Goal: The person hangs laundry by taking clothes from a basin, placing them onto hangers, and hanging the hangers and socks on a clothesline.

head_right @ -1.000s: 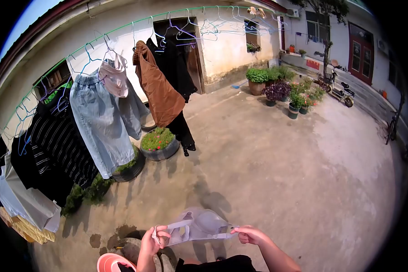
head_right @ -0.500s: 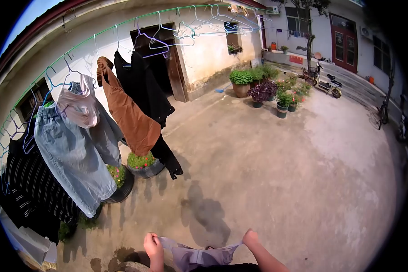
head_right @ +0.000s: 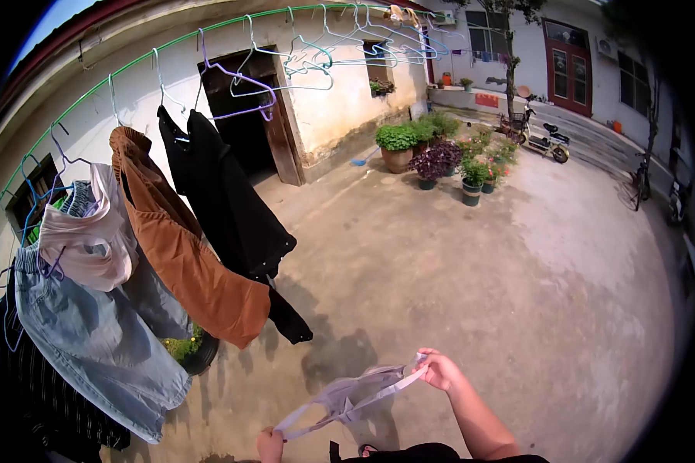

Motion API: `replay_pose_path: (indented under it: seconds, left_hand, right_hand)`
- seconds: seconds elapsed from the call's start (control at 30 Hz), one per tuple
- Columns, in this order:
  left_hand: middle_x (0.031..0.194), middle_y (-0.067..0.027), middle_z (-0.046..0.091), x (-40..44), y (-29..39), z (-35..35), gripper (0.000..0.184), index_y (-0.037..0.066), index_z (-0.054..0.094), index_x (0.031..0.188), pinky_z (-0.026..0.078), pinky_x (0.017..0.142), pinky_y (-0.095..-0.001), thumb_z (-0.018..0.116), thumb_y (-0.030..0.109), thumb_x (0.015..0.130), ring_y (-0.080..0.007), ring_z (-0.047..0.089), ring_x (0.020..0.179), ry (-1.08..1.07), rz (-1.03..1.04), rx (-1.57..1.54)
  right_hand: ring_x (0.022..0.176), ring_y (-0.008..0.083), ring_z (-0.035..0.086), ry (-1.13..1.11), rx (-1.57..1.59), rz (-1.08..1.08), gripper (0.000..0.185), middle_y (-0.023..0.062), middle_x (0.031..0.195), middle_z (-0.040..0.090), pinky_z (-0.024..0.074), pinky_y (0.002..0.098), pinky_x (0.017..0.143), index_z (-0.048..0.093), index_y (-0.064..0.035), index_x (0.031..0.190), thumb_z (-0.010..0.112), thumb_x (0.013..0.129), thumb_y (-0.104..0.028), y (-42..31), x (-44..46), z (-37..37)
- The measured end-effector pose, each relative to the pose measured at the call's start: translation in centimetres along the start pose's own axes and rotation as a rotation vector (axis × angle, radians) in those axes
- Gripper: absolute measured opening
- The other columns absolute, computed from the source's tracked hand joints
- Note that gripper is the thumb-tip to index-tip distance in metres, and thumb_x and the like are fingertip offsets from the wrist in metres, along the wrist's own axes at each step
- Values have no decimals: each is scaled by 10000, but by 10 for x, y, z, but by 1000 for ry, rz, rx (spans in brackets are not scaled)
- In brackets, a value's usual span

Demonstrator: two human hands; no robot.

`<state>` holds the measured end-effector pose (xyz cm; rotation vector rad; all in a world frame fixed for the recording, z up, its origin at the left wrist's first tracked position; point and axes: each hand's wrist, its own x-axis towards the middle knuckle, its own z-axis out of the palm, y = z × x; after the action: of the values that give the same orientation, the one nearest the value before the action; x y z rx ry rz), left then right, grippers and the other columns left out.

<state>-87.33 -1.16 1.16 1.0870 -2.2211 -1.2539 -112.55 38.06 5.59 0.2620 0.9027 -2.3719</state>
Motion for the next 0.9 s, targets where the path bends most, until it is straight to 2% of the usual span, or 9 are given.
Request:
replay_pose_path:
  seconds: [0.17, 0.23, 0.3, 0.37, 0.5, 0.63, 0.83, 0.87, 0.9]
  left_hand:
    - [831, -116, 564, 27, 43, 32, 80, 28, 489, 863, 476, 727, -370, 497, -34, 813, -238, 570, 738, -270, 34, -857]
    - [831, -119, 571, 23, 95, 35, 83, 36, 492, 868, 463, 719, -388, 490, -32, 820, -244, 570, 751, -387, -7, -1162]
    - [826, -95, 558, 24, 134, 39, 86, 45, 475, 888, 441, 759, -366, 490, -27, 843, -203, 542, 779, -471, 68, -1227]
    - [825, -82, 552, 19, 171, 44, 77, 47, 470, 895, 422, 786, -345, 494, -17, 861, -177, 521, 795, -519, 136, -1252]
    - [838, -78, 554, -1, 239, 51, 36, 40, 484, 892, 407, 793, -316, 505, 12, 883, -157, 507, 802, -521, 252, -1202]
    - [874, -76, 563, -6, 289, 52, 15, 34, 500, 906, 409, 784, -296, 499, 22, 898, -147, 510, 815, -523, 409, -1112]
    - [880, -93, 561, -8, 353, 47, 101, 41, 483, 896, 403, 719, -272, 547, 119, 894, -123, 484, 762, -399, 567, -923]
    - [1002, -89, 596, -6, 351, 44, 63, 13, 509, 970, 442, 853, -282, 509, 4, 908, -131, 559, 933, -468, 566, -954]
    - [1029, -94, 595, -6, 352, 44, 81, 6, 512, 991, 438, 873, -288, 506, 5, 911, -136, 562, 956, -451, 583, -933]
  right_hand:
    - [861, 301, 637, -374, 148, -5, 383, 235, 1019, 596, 544, 357, 740, 493, -14, 1204, 510, 824, -50, -66, 20, 60]
    - [1099, 373, 571, -393, 170, -32, 551, 333, 1258, 471, 546, 302, 711, 353, -45, 1372, 529, 855, -115, -101, 17, 110]
    - [1219, 434, 465, -637, 221, 47, 644, 392, 1374, 292, 552, 277, 678, 231, -111, 1449, 527, 879, -150, -141, 18, 157]
    - [1218, 436, 458, -803, 94, 33, 640, 339, 1374, 325, 541, 262, 590, 230, -154, 1459, 530, 895, -200, -178, 22, 202]
    - [1143, 359, 542, -1068, -180, -187, 604, 198, 1247, 475, 465, 238, 469, 272, -112, 1438, 518, 920, -300, -245, 36, 288]
    - [1050, 303, 609, -703, -636, -577, 616, 163, 1189, 508, 421, 228, 492, 372, -27, 1379, 489, 934, -438, -290, 33, 384]
    - [958, 251, 652, -583, -741, -415, 581, 152, 1060, 562, 439, 250, 540, 524, -22, 1124, 676, 798, -479, -314, 58, 471]
    - [933, 247, 658, -582, -761, -346, 555, 152, 1030, 575, 442, 245, 539, 530, -23, 1084, 691, 789, -465, -313, 63, 480]
    - [908, 243, 664, -579, -780, -277, 530, 152, 999, 588, 444, 241, 539, 537, -23, 1045, 705, 780, -451, -314, 70, 487]
